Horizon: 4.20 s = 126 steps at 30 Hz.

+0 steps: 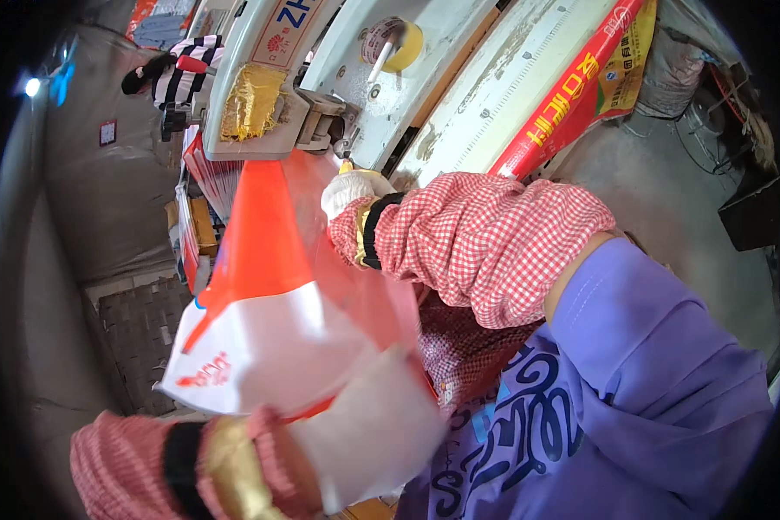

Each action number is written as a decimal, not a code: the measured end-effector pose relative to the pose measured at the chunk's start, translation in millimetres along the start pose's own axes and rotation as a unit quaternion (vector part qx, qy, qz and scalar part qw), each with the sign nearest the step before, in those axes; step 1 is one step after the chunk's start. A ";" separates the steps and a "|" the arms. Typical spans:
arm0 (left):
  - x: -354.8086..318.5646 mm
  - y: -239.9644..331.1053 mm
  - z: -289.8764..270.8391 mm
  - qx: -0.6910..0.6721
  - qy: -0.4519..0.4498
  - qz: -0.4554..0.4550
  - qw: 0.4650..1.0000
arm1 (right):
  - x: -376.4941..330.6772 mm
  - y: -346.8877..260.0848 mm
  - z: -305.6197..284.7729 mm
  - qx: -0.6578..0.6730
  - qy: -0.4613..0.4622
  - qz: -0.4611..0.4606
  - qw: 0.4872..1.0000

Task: The person inserts a plastic liner into a red and white bag, aligns the edges, and feeds them through a sewing machine. After stitching the top, the person sets the bag aside and repeats the process.

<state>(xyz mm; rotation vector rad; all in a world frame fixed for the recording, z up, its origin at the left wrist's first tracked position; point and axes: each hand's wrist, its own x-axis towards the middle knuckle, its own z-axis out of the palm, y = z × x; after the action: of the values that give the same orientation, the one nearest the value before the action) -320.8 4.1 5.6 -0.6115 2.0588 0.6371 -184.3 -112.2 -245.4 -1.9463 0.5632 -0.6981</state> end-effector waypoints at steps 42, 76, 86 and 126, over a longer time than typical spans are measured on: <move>-172.1 -72.8 154.0 0.045 0.480 -0.318 0.816 | 5.5 -75.6 -36.2 -0.410 0.076 -0.143 0.897; -134.9 -27.6 552.7 0.020 0.295 -0.744 0.599 | -136.8 -176.1 11.3 -0.276 -0.244 -0.215 0.904; -140.8 26.5 615.4 -0.023 0.264 -0.760 0.593 | -197.6 -242.2 28.8 -0.003 -0.222 -0.501 0.837; 77.5 223.4 406.2 -0.562 0.688 -0.452 -0.083 | -81.6 -121.9 136.3 -0.259 -0.281 -0.136 0.914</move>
<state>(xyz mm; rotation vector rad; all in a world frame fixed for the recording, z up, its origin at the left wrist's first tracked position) -258.5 416.0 -212.1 1.7748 0.0557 -0.1796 -140.1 79.2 -206.9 -2.6172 0.1133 -0.1147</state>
